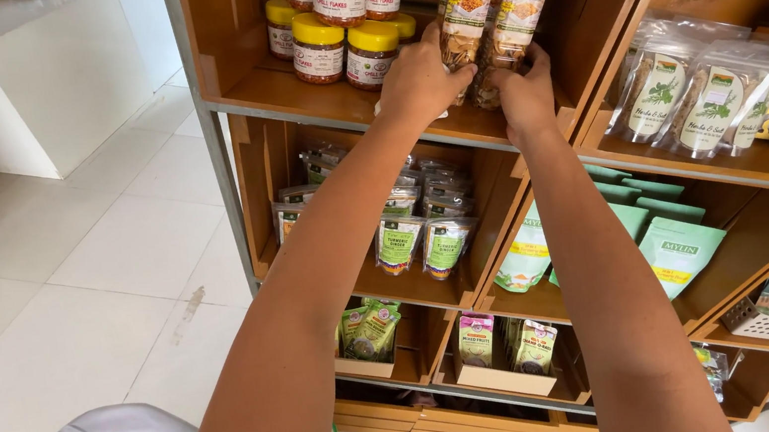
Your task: Wiping product containers with a cloth and organizing them onto retail shelves.
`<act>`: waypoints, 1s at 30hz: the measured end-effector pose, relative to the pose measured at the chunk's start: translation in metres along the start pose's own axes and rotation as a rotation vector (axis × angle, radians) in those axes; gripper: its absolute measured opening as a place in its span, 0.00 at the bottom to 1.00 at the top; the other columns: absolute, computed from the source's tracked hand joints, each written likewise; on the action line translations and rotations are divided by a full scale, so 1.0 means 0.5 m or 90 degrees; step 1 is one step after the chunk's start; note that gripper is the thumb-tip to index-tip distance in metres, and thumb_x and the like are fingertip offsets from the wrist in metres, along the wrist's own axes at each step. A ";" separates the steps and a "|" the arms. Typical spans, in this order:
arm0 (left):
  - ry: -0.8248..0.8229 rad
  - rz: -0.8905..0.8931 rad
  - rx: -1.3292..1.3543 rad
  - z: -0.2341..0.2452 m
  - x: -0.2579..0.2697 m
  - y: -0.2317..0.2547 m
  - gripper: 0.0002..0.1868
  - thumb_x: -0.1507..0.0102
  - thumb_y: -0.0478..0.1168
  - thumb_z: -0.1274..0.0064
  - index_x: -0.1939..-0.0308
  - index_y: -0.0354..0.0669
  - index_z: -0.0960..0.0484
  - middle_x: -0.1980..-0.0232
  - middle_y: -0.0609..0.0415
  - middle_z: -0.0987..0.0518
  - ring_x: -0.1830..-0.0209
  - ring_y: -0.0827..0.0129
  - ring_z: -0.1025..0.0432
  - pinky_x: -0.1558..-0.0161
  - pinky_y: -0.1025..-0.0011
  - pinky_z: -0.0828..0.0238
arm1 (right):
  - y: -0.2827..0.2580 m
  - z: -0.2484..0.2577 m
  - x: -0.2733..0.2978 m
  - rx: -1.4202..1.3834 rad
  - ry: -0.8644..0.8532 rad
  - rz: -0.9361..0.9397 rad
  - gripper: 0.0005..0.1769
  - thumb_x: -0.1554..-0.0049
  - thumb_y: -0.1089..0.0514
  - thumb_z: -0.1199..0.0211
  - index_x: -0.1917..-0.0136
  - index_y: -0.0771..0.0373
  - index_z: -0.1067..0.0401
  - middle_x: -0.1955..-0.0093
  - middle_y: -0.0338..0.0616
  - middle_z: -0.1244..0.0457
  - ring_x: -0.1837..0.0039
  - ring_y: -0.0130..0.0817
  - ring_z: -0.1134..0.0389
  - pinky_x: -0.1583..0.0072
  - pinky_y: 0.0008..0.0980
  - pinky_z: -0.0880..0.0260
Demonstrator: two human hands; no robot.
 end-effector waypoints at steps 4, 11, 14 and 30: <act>0.015 -0.021 0.014 -0.002 0.005 -0.004 0.39 0.45 0.52 0.34 0.37 0.35 0.29 0.57 0.44 0.14 0.64 0.55 0.18 0.62 0.62 0.21 | 0.006 -0.004 -0.003 -0.011 -0.034 0.045 0.50 0.48 0.67 0.37 0.21 0.67 0.61 0.28 0.61 0.43 0.33 0.45 0.33 0.36 0.33 0.27; -0.018 0.016 -0.042 0.004 0.007 0.008 0.37 0.43 0.52 0.36 0.37 0.36 0.30 0.56 0.43 0.16 0.63 0.52 0.19 0.61 0.58 0.21 | -0.002 0.000 -0.002 0.132 -0.014 0.048 0.46 0.48 0.66 0.34 0.23 0.64 0.53 0.35 0.52 0.37 0.41 0.36 0.30 0.43 0.27 0.24; -0.028 0.027 -0.049 0.001 0.009 0.007 0.35 0.43 0.53 0.36 0.40 0.35 0.28 0.57 0.43 0.16 0.65 0.52 0.19 0.63 0.58 0.21 | 0.016 0.005 -0.010 0.127 -0.002 0.041 0.44 0.49 0.67 0.34 0.23 0.64 0.51 0.37 0.51 0.36 0.43 0.35 0.29 0.44 0.26 0.25; 0.218 -0.194 0.140 0.052 0.108 0.017 0.38 0.35 0.47 0.39 0.27 0.42 0.40 0.38 0.42 0.27 0.47 0.52 0.22 0.48 0.60 0.19 | -0.088 -0.003 0.243 0.318 -0.038 0.235 0.44 0.41 0.63 0.40 0.20 0.76 0.61 0.21 0.69 0.52 0.22 0.58 0.47 0.26 0.43 0.42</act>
Point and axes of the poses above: each hand's wrist, its own x-axis away from the middle knuckle, its own z-axis out of the back of the hand, y = z × x, the point moved 3 cm from there along -x, towards the middle knuckle
